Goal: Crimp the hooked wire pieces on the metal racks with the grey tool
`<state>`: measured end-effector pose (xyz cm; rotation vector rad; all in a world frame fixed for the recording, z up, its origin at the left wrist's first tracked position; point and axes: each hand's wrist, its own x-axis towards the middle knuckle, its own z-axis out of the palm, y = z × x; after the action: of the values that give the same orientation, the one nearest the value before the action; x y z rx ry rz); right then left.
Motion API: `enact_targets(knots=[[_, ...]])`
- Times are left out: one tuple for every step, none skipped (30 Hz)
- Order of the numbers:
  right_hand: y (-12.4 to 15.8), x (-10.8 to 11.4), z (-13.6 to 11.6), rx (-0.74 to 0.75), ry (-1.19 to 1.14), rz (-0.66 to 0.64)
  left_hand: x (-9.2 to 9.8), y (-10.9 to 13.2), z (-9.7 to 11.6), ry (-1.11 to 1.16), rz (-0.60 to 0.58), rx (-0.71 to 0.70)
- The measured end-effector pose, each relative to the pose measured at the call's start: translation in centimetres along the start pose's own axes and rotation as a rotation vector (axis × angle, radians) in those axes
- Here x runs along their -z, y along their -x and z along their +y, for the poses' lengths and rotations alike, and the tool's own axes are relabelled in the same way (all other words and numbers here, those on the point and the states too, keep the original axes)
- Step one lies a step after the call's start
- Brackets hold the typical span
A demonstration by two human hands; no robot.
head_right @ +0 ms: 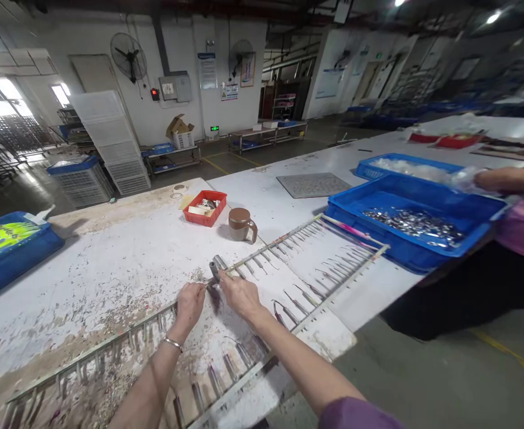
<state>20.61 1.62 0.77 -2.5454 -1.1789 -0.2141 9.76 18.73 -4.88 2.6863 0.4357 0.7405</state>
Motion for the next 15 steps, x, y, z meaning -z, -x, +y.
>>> enact_targets(knots=[[-0.01,0.04,0.09,0.018,-0.039,0.048,-0.04,0.01,-0.04,0.003,0.002,-0.004],[-0.03,0.07,0.16,0.036,-0.083,0.106,-0.06,0.03,-0.07,0.005,0.005,-0.006],[-0.03,0.06,0.19,0.046,-0.121,0.161,-0.07,0.05,-0.1,0.007,0.005,-0.009],[-0.02,0.0,0.18,0.043,-0.135,0.188,-0.06,0.07,-0.12,0.012,0.003,-0.011],[0.01,-0.12,0.13,0.036,-0.127,0.177,-0.05,0.09,-0.13,0.018,0.001,-0.012],[0.05,-0.26,0.08,0.026,-0.103,0.139,-0.04,0.1,-0.14,0.025,-0.001,-0.011],[0.1,-0.41,0.04,0.018,-0.073,0.087,-0.03,0.1,-0.15,0.031,-0.003,-0.009],[0.14,-0.51,0.03,0.012,-0.046,0.035,-0.04,0.1,-0.15,0.034,-0.004,-0.006],[0.18,-0.54,0.07,0.01,-0.029,0.003,-0.06,0.08,-0.15,0.035,-0.005,-0.001],[0.22,-0.5,0.12,0.011,-0.029,0.002,-0.08,0.06,-0.14,0.032,-0.004,0.004],[0.25,-0.4,0.19,0.011,-0.044,0.031,-0.12,0.04,-0.12,0.028,-0.004,0.008],[0.28,-0.25,0.23,0.008,-0.062,0.077,-0.16,0.01,-0.1,0.024,-0.003,0.013],[0.31,-0.11,0.23,0.006,-0.083,0.124,-0.2,-0.01,-0.06,0.021,-0.002,0.018],[0.35,-0.01,0.17,0.001,-0.098,0.157,-0.22,-0.03,-0.03,0.019,0.0,0.023],[0.38,0.06,0.07,-0.008,-0.097,0.153,-0.25,-0.04,0.01,0.017,0.0,0.026]])
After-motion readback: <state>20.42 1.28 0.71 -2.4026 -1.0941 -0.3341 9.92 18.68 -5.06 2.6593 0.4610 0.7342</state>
